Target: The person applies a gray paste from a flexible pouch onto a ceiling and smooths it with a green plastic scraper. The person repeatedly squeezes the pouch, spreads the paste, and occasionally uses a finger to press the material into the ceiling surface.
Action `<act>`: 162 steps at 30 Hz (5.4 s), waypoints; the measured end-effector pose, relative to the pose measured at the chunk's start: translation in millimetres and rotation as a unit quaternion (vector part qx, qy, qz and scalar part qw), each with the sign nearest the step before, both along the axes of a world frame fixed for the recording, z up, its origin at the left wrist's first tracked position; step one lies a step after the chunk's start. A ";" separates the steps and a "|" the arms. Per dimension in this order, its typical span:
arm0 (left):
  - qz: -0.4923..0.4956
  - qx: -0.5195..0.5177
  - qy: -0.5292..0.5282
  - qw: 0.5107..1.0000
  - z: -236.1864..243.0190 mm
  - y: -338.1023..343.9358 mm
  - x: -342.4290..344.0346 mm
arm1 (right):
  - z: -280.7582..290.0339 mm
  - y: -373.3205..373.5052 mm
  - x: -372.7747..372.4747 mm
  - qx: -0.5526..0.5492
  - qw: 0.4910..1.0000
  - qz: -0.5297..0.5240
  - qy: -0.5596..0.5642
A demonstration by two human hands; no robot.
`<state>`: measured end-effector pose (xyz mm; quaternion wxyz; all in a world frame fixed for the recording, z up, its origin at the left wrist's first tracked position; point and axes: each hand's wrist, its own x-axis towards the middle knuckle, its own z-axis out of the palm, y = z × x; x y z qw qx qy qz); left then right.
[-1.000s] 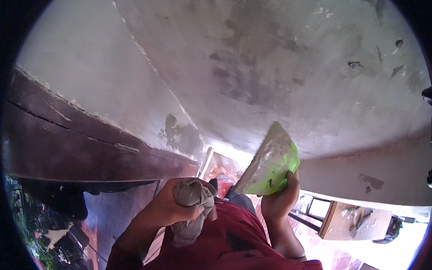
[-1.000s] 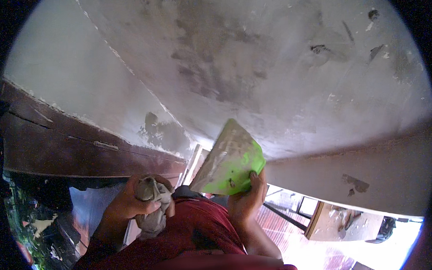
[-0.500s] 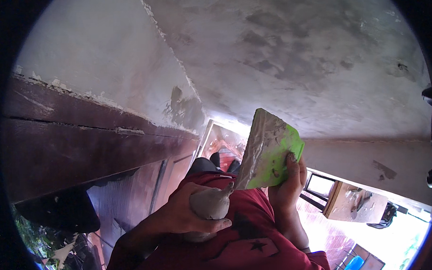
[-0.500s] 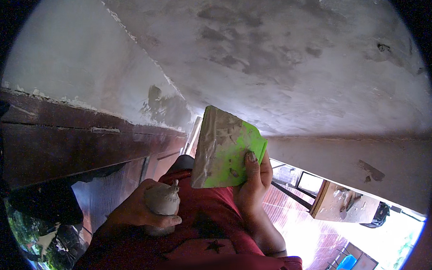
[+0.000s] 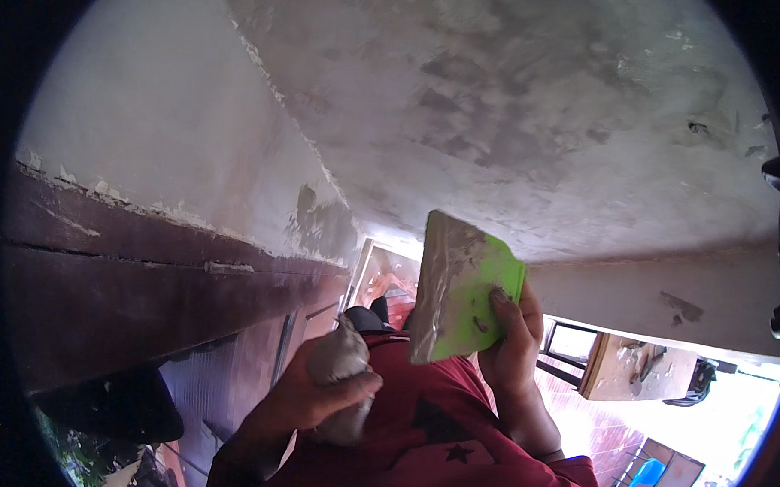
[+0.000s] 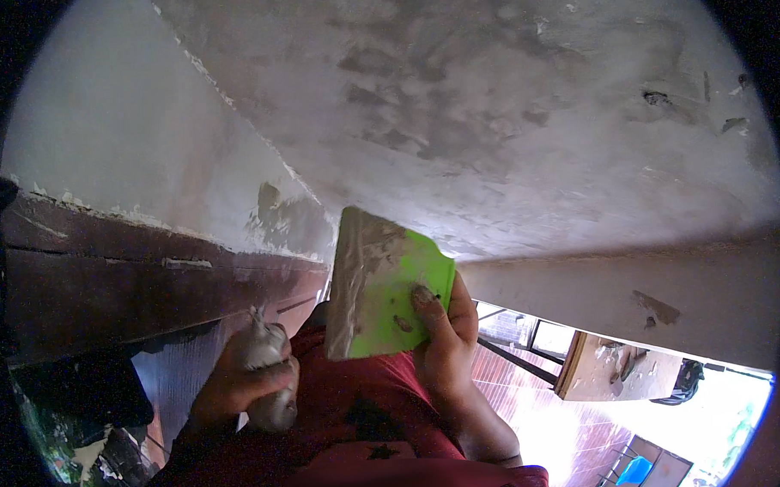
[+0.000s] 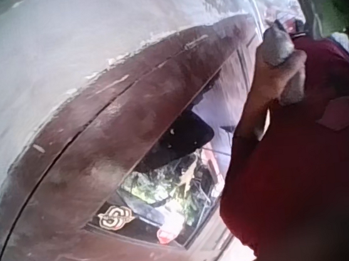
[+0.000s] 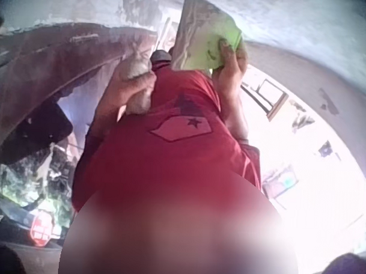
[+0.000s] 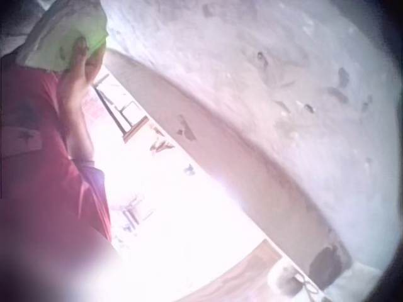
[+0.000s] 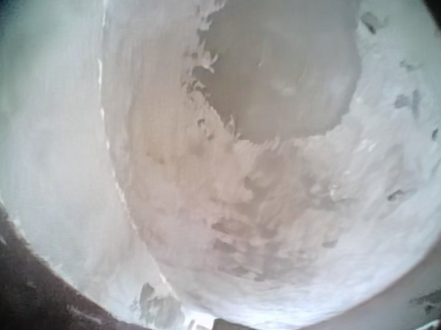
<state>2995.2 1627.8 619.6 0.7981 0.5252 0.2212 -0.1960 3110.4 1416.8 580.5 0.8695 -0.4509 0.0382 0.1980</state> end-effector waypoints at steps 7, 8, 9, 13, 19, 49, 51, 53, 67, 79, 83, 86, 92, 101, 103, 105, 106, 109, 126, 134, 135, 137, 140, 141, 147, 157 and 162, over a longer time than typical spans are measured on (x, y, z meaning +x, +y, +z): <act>0.066 -0.121 -0.005 0.990 2.4 25.8 3.0 | 35.9 0.1 11.2 0.031 0.997 0.059 0.036; 0.075 -0.157 -0.006 0.985 -1.4 29.1 4.7 | 41.9 4.6 11.8 0.014 0.999 0.032 0.027; 0.066 -0.176 -0.026 0.982 -7.2 32.6 8.5 | 49.5 7.4 14.1 0.009 0.999 0.028 0.037; 0.021 -0.112 -0.045 0.993 -27.3 42.5 25.0 | 91.8 14.1 28.4 0.022 0.997 0.067 0.011; -0.051 -0.096 -0.207 0.972 -25.8 32.9 46.9 | 161.5 33.6 37.7 0.077 0.987 -0.036 -0.137; -0.132 -0.167 -0.164 0.963 -70.0 19.4 44.2 | 183.7 59.5 150.4 -0.671 -0.009 -0.191 -0.716; -0.132 -0.166 -0.162 0.964 -72.6 21.6 43.8 | 177.6 56.8 147.7 -0.674 -0.019 -0.179 -0.717; -0.135 -0.166 -0.161 0.963 -75.9 24.9 42.5 | 172.1 53.4 142.4 -0.674 -0.028 -0.168 -0.719; -0.162 -0.156 -0.166 0.960 -81.5 40.1 40.6 | 173.1 58.4 24.8 0.019 0.872 -0.222 -0.435; -0.164 -0.147 -0.111 0.969 -85.6 56.2 44.0 | 181.5 61.6 48.7 0.052 0.879 -0.230 -0.414; -0.140 -0.162 -0.103 0.971 -75.0 55.5 44.1 | 200.0 71.6 80.2 -0.331 0.543 -0.404 -0.657; -0.123 -0.194 -0.097 0.968 -73.3 55.0 43.9 | 217.4 75.6 114.1 -0.529 0.240 -0.379 -0.720; -0.120 -0.162 -0.090 0.975 -63.8 56.7 41.8 | 178.1 79.0 143.7 -0.645 0.077 -0.276 -0.709; -0.107 -0.118 -0.160 0.974 -78.8 54.8 44.2 | 149.0 54.5 111.2 -0.659 0.101 -0.146 -0.731; -0.104 -0.135 -0.189 0.967 -89.3 52.8 45.2 | 163.9 50.3 94.0 -0.651 0.110 -0.151 -0.736; -0.102 -0.136 -0.183 0.968 -96.0 52.2 46.3 | 183.8 48.3 81.0 -0.626 0.108 -0.187 -0.749; -0.098 -0.154 -0.178 0.967 -97.2 52.0 47.8 | 197.0 48.0 83.6 -0.626 0.098 -0.214 -0.744; -0.123 -0.154 -0.145 0.970 -89.4 59.2 50.7 | 234.1 51.6 113.1 -0.610 0.070 -0.256 -0.746; -0.155 -0.133 -0.114 0.972 -82.2 69.8 56.1 | 165.0 34.0 88.7 -0.649 0.086 -0.127 -0.745; -0.158 -0.156 -0.137 0.965 -96.5 73.9 57.9 | 256.4 54.4 140.3 -0.589 0.004 -0.273 -0.761; -0.173 -0.177 -0.138 0.959 -97.2 75.9 59.0 | 255.9 56.8 146.9 -0.598 -0.003 -0.273 -0.753; -0.166 -0.126 -0.154 0.966 -97.5 76.0 58.2 | 238.5 59.0 152.5 -0.622 -0.016 -0.258 -0.739; -0.144 -0.080 -0.143 0.976 -95.8 71.7 55.6 | 201.1 50.4 149.5 -0.643 -0.019 -0.216 -0.734; -0.134 -0.069 -0.131 0.980 -94.4 70.1 54.0 | 189.4 45.5 146.1 -0.651 -0.018 -0.193 -0.734; -0.097 -0.139 -0.199 0.965 -96.2 54.6 50.7 | 159.6 29.1 97.6 -0.669 0.059 -0.100 -0.735; -0.112 -0.146 -0.154 0.971 -104.2 57.5 52.4 | 265.9 44.7 119.7 -0.622 0.035 -0.341 -0.704; -0.121 -0.141 -0.152 0.971 -103.0 57.9 53.1 | 231.1 82.2 141.1 -0.644 0.023 -0.338 -0.686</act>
